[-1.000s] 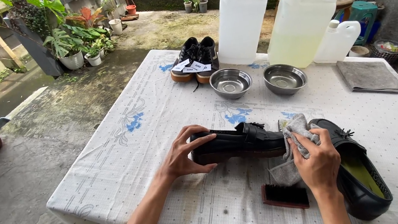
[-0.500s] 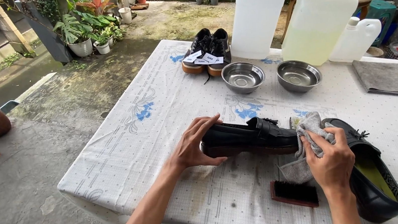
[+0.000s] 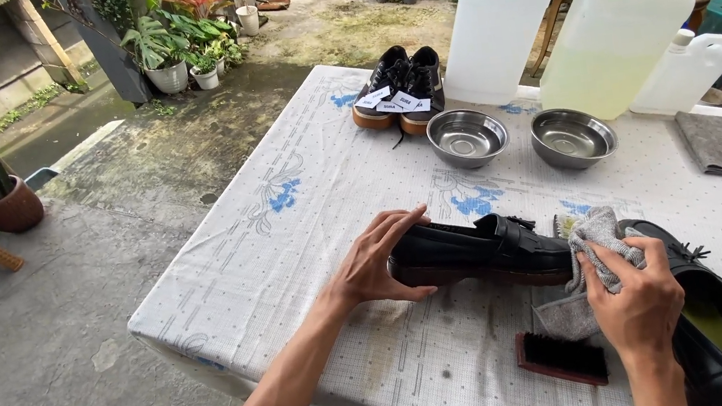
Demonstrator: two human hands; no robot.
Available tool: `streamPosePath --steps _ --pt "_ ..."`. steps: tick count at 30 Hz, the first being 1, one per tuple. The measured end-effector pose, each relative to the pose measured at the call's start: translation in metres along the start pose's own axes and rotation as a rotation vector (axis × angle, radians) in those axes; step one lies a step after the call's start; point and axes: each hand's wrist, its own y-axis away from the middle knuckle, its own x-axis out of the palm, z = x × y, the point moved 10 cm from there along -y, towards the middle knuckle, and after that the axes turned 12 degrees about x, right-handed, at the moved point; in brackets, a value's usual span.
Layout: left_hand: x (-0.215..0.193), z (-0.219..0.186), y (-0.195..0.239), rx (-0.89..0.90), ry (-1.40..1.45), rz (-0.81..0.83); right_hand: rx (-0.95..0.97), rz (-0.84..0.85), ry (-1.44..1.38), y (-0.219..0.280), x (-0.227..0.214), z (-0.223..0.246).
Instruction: The person cleans a black leather shoe using a red sponge and a grey cloth. They scrub the shoe with the sponge, wipe it with the cloth, and repeat the process on different sections of the shoe.
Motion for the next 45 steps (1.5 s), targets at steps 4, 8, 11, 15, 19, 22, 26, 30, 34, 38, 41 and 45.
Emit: streamPosePath --steps 4,8,11,15,19,22,26,30,34,38,41,45 --pt "0.002 -0.001 0.000 0.009 -0.006 0.003 0.024 0.039 -0.020 0.000 0.001 -0.004" --pt "0.001 -0.001 -0.001 0.023 -0.007 -0.009 0.022 0.039 -0.029 -0.002 -0.003 0.001" --pt "0.002 0.002 0.000 0.021 -0.012 -0.002 0.018 0.010 -0.027 -0.003 -0.009 0.006" --pt "-0.001 0.002 -0.001 -0.024 -0.012 -0.006 -0.016 -0.064 -0.083 -0.001 -0.017 0.013" --pt "-0.003 -0.008 -0.004 0.055 -0.017 -0.060 -0.207 -0.158 -0.271 0.012 -0.027 0.041" --pt "-0.005 -0.019 -0.005 0.123 -0.034 -0.095 -0.380 -0.188 -0.337 0.022 -0.040 0.091" --pt "-0.003 -0.019 -0.004 0.113 -0.026 -0.084 -0.496 -0.063 -0.310 0.017 -0.028 0.145" --pt "-0.006 -0.017 -0.004 0.064 0.002 -0.114 -0.527 0.041 -0.306 0.007 -0.025 0.190" --pt "-0.003 -0.013 0.001 0.029 0.011 -0.134 -0.558 0.170 -0.223 0.014 -0.009 0.211" --pt "-0.002 -0.014 -0.001 -0.011 0.002 -0.112 -0.595 0.226 -0.157 0.021 -0.003 0.202" --pt "-0.005 -0.009 -0.002 0.003 0.001 -0.138 -0.637 0.196 -0.157 0.018 -0.008 0.190" --pt "0.002 -0.005 0.003 -0.041 0.027 -0.141 -0.632 0.224 -0.032 0.026 -0.001 0.164"
